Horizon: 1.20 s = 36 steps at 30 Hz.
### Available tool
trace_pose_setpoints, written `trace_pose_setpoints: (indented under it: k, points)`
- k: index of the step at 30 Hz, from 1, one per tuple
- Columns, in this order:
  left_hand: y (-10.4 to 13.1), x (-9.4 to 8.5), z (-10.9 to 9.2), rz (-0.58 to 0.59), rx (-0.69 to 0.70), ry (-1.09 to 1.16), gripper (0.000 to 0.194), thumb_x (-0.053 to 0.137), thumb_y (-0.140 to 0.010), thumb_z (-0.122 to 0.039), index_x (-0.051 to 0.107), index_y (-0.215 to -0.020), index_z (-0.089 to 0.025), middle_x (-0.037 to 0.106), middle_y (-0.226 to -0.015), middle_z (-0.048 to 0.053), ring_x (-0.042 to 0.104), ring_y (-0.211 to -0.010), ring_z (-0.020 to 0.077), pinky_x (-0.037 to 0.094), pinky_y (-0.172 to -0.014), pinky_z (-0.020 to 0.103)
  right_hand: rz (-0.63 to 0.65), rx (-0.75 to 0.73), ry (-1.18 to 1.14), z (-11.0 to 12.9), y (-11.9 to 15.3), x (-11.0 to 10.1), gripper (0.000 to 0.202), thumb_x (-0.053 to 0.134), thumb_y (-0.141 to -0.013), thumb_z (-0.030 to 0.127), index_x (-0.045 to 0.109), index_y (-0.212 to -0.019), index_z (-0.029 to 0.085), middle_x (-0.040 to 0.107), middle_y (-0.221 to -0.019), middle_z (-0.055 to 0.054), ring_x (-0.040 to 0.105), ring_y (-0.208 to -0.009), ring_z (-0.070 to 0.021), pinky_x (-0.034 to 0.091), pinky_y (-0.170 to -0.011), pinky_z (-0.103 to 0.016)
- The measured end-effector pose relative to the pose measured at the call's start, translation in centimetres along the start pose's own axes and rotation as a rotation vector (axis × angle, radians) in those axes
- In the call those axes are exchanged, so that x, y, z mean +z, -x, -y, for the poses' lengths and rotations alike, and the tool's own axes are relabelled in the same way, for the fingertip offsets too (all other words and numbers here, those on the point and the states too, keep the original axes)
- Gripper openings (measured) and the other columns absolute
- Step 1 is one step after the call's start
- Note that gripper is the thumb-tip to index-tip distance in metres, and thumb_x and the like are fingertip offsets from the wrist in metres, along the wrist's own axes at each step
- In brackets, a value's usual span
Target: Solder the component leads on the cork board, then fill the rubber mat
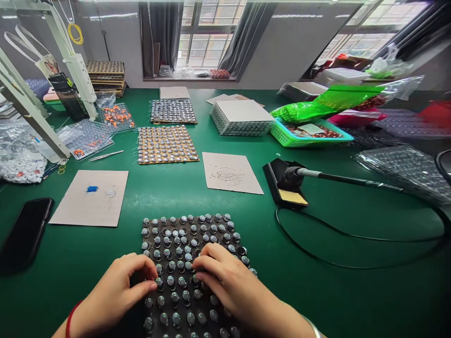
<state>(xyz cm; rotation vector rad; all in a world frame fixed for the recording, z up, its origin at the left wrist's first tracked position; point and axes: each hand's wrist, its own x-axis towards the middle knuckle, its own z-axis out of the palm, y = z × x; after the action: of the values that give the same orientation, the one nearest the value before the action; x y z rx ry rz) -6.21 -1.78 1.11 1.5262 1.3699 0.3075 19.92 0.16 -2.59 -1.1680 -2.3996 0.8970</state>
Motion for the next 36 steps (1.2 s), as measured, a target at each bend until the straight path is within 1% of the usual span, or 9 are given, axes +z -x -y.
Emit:
trace_pose_setpoints:
  k: [3, 7, 13, 19, 23, 26, 28, 32, 36]
  points:
    - [-0.1, -0.1, -0.1, 0.002, -0.004, -0.002, 0.01, 0.059, -0.083, -0.029, 0.066, -0.082, -0.021, 0.067, -0.083, -0.002, 0.057, -0.08, 0.0174, 0.04, -0.073, 0.027, 0.092, 0.05, 0.026, 0.1, 0.2, -0.5, 0.017, 0.06, -0.085, -0.001, 0.063, -0.091, 0.015, 0.058, -0.095, -0.008, 0.058, -0.088, -0.0231, 0.053, -0.077, -0.039]
    - [-0.3, 0.0, -0.1, 0.011, -0.01, -0.015, 0.011, 0.059, -0.083, -0.029, 0.065, -0.081, -0.021, 0.067, -0.083, -0.001, 0.057, -0.08, 0.0175, 0.04, -0.072, 0.027, 0.125, 0.073, 0.054, 0.5, 0.2, -0.3, 0.017, 0.06, -0.086, -0.001, 0.064, -0.092, 0.015, 0.058, -0.095, -0.008, 0.057, -0.089, -0.0238, 0.054, -0.078, -0.04]
    - [-0.4, 0.1, -0.2, 0.013, -0.008, -0.024, 0.011, 0.059, -0.082, -0.03, 0.065, -0.08, -0.021, 0.067, -0.083, -0.001, 0.056, -0.081, 0.0177, 0.04, -0.072, 0.026, 0.087, 0.064, 0.091, 0.5, 0.4, 0.7, 0.012, 0.061, -0.087, 0.003, 0.062, -0.084, 0.015, 0.058, -0.092, -0.008, 0.057, -0.085, -0.0233, 0.054, -0.075, -0.039]
    - [-0.6, -0.1, -0.5, 0.03, -0.015, -0.037, 0.012, 0.058, -0.084, -0.03, 0.065, -0.082, -0.021, 0.067, -0.086, 0.0, 0.056, -0.082, 0.0183, 0.04, -0.074, 0.027, 0.01, 0.033, 0.047, -0.2, 0.2, 0.3, 0.012, 0.059, -0.088, 0.004, 0.062, -0.09, 0.016, 0.058, -0.091, -0.006, 0.056, -0.084, -0.0215, 0.053, -0.075, -0.036]
    - [-0.8, 0.0, -0.5, 0.031, -0.01, -0.054, 0.011, 0.059, -0.084, -0.029, 0.065, -0.08, -0.021, 0.066, -0.084, -0.001, 0.055, -0.081, 0.0179, 0.039, -0.073, 0.027, -0.037, -0.017, 0.086, -0.6, -1.1, -0.1, 0.029, 0.045, -0.091, -0.001, 0.066, -0.1, 0.017, 0.056, -0.09, -0.007, 0.054, -0.082, -0.0203, 0.051, -0.073, -0.033]
    - [-0.9, 0.0, -0.5, 0.023, -0.003, -0.065, 0.008, 0.06, -0.083, -0.027, 0.065, -0.081, -0.021, 0.066, -0.084, -0.001, 0.056, -0.081, 0.0178, 0.039, -0.074, 0.027, 0.027, -0.057, 0.166, -0.7, -2.1, -0.2, 0.037, 0.046, -0.089, -0.003, 0.069, -0.105, 0.021, 0.057, -0.091, -0.007, 0.053, -0.084, -0.0211, 0.049, -0.074, -0.033]
    - [-1.0, 0.0, -0.5, 0.021, -0.003, -0.064, 0.007, 0.061, -0.083, -0.026, 0.065, -0.081, -0.021, 0.067, -0.085, -0.001, 0.057, -0.082, 0.0178, 0.039, -0.074, 0.027, 0.065, -0.063, 0.207, -0.7, -2.5, -0.2, 0.035, 0.048, -0.088, -0.002, 0.07, -0.101, 0.021, 0.057, -0.091, -0.007, 0.052, -0.084, -0.0211, 0.047, -0.073, -0.033]
    - [-1.2, -0.2, -0.6, 0.02, -0.001, -0.066, 0.006, 0.06, -0.084, -0.025, 0.065, -0.082, -0.021, 0.067, -0.085, -0.002, 0.058, -0.081, 0.0175, 0.04, -0.074, 0.027, 0.129, -0.075, 0.261, -0.6, -2.9, -0.4, 0.032, 0.049, -0.084, -0.004, 0.068, -0.096, 0.019, 0.059, -0.098, -0.008, 0.052, -0.088, -0.0211, 0.047, -0.076, -0.032]
    - [-1.6, -0.5, -0.8, 0.014, 0.005, -0.083, 0.006, 0.06, -0.083, -0.023, 0.065, -0.08, -0.021, 0.066, -0.083, -0.002, 0.058, -0.08, 0.0171, 0.04, -0.073, 0.026, 0.205, -0.119, 0.295, -0.5, -3.1, -0.5, 0.042, 0.045, -0.075, -0.01, 0.064, -0.101, 0.015, 0.06, -0.106, -0.01, 0.052, -0.093, -0.0226, 0.049, -0.084, -0.035]
